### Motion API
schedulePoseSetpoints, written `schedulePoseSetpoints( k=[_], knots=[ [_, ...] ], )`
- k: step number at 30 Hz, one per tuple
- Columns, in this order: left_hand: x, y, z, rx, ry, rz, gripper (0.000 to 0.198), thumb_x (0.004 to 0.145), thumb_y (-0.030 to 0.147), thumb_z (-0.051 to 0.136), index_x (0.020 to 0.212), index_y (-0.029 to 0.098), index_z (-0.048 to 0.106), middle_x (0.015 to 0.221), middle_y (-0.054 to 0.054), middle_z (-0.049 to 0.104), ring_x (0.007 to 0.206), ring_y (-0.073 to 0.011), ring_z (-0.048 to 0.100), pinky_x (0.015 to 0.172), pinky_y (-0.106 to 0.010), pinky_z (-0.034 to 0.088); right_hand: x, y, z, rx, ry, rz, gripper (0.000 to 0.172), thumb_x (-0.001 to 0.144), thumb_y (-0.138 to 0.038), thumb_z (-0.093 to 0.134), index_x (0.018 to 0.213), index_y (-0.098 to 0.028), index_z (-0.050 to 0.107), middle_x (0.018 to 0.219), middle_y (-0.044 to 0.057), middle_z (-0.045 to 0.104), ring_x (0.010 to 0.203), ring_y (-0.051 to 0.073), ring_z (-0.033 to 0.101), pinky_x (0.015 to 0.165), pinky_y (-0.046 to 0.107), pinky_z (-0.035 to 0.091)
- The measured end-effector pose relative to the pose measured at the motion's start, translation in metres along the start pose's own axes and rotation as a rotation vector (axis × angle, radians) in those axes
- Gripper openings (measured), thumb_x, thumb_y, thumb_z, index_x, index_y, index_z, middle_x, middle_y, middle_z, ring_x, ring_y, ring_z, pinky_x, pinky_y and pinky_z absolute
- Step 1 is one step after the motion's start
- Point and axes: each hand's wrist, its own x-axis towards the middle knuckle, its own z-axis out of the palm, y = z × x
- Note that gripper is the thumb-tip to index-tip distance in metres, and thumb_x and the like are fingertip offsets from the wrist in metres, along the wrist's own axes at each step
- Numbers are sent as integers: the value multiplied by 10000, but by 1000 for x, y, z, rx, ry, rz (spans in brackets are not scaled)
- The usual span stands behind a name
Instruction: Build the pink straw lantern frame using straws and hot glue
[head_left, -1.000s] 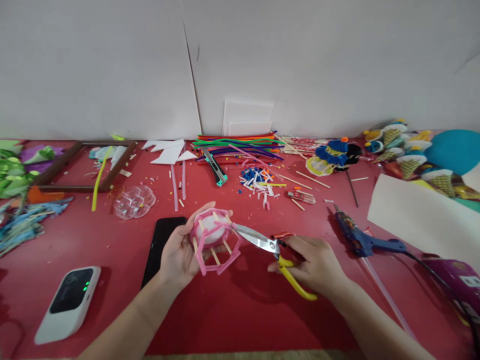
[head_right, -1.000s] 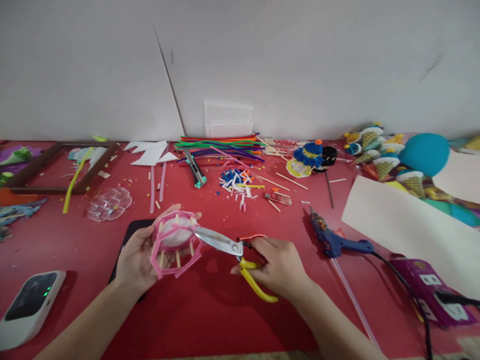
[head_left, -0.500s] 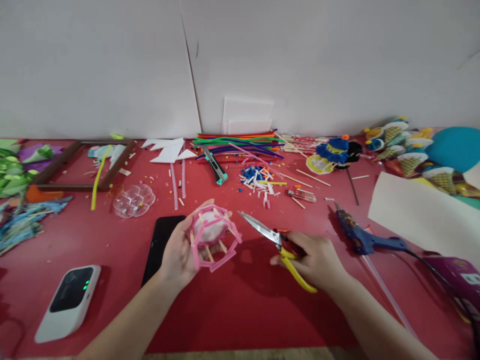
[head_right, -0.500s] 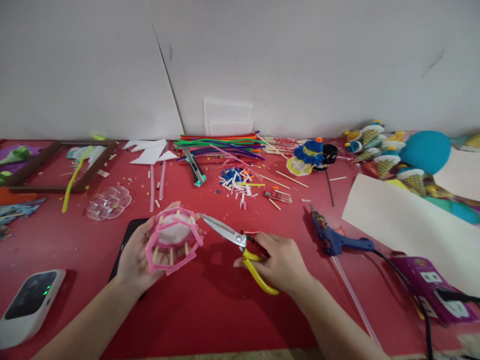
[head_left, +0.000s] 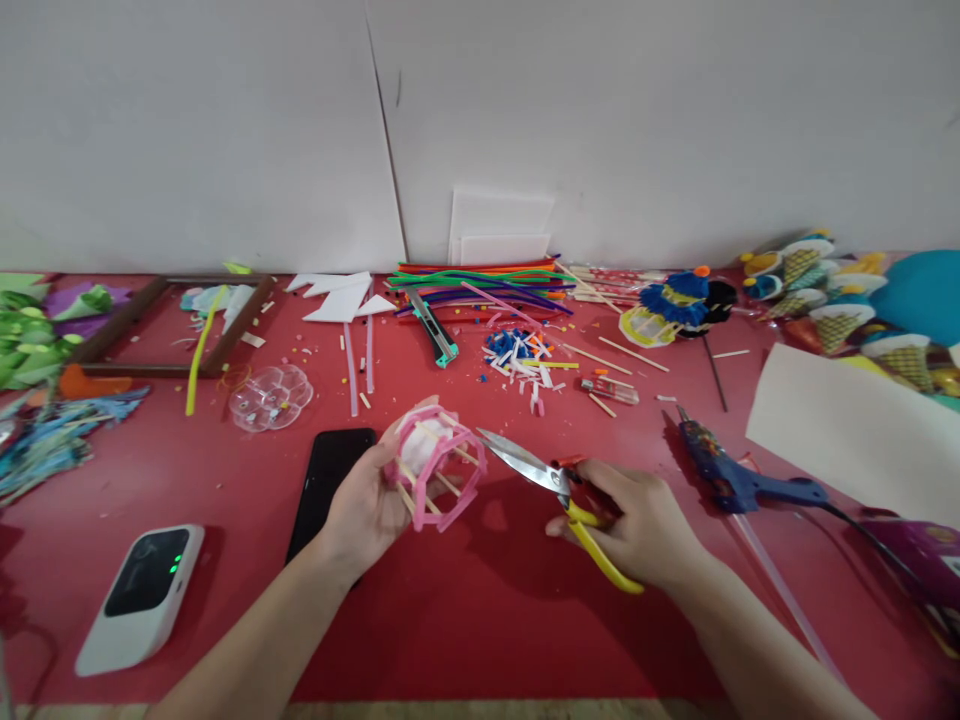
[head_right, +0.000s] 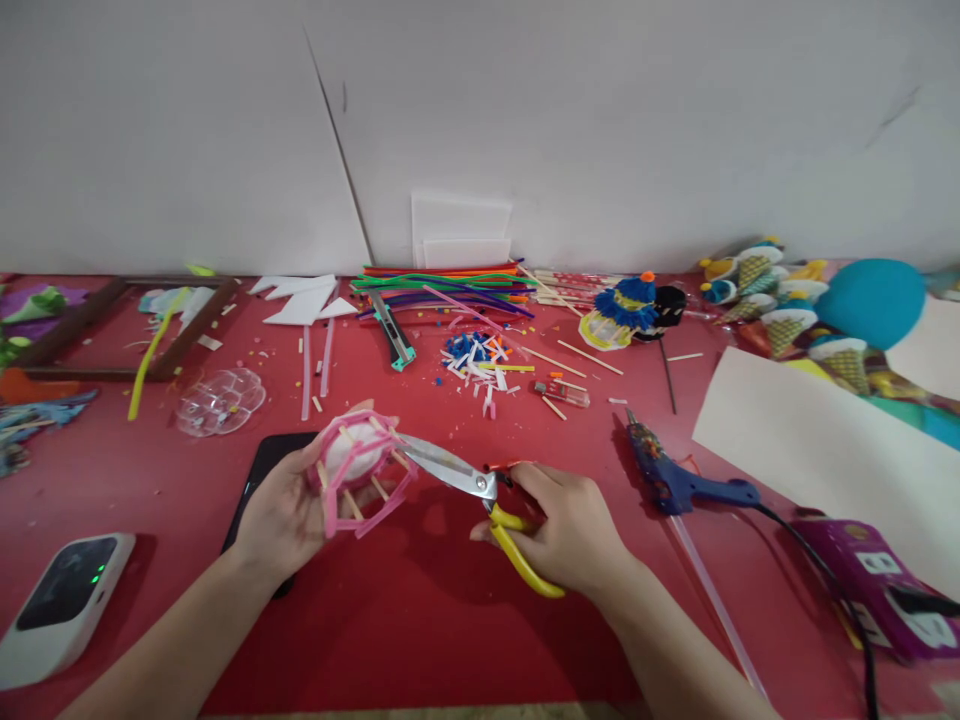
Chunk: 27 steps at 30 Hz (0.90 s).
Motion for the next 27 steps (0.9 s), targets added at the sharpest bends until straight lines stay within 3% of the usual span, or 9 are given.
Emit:
schedulePoseSetpoints(
  k=[4, 12, 17, 21, 24, 27],
  knots=[
    [1, -2, 2, 85, -2, 79, 513, 950, 367, 595, 1441, 247, 512, 1275, -91, 711, 1113, -275, 708, 879, -358, 623, 0, 0, -1, -6, 27, -23, 400, 902, -583, 556, 772, -205, 570, 556, -20, 587, 421, 107, 471, 456, 234, 312],
    [-1, 1, 2, 54, -29, 42, 587, 961, 506, 540, 1502, 310, 420, 1180, -79, 745, 954, -277, 753, 730, -380, 644, 0, 0, 2, -25, 76, -10, 404, 910, -577, 548, 752, -206, 565, 523, -28, 553, 417, 105, 458, 461, 238, 303],
    [-3, 1, 5, 70, 1, 43, 491, 951, 373, 569, 1433, 302, 508, 1117, -52, 746, 846, -227, 749, 580, -271, 608, -1, 2, 3, -23, 93, 17, 444, 888, -623, 562, 714, -215, 546, 507, -31, 519, 418, 109, 448, 450, 247, 274],
    [-4, -5, 7, 155, 65, 253, 320, 918, 268, 637, 1231, 332, 633, 1153, 10, 694, 795, -110, 681, 615, -175, 577, -1, 0, 3, -13, 91, -6, 433, 900, -608, 556, 715, -218, 533, 502, -36, 511, 412, 106, 444, 447, 247, 282],
    [-2, -13, 4, 339, 31, 502, 299, 883, 267, 698, 1167, 320, 622, 1264, -14, 626, 1047, -157, 640, 852, -256, 590, -1, 0, 3, -7, 97, -9, 432, 897, -616, 554, 736, -215, 553, 501, -34, 514, 417, 109, 453, 447, 248, 279],
    [1, -20, -2, 548, 12, 733, 433, 828, 202, 752, 1202, 328, 572, 1396, -38, 500, 1284, -226, 519, 1010, -370, 540, -1, 0, 4, -13, 108, -9, 461, 894, -645, 542, 752, -207, 574, 503, -33, 516, 418, 105, 450, 443, 245, 271]
  ],
)
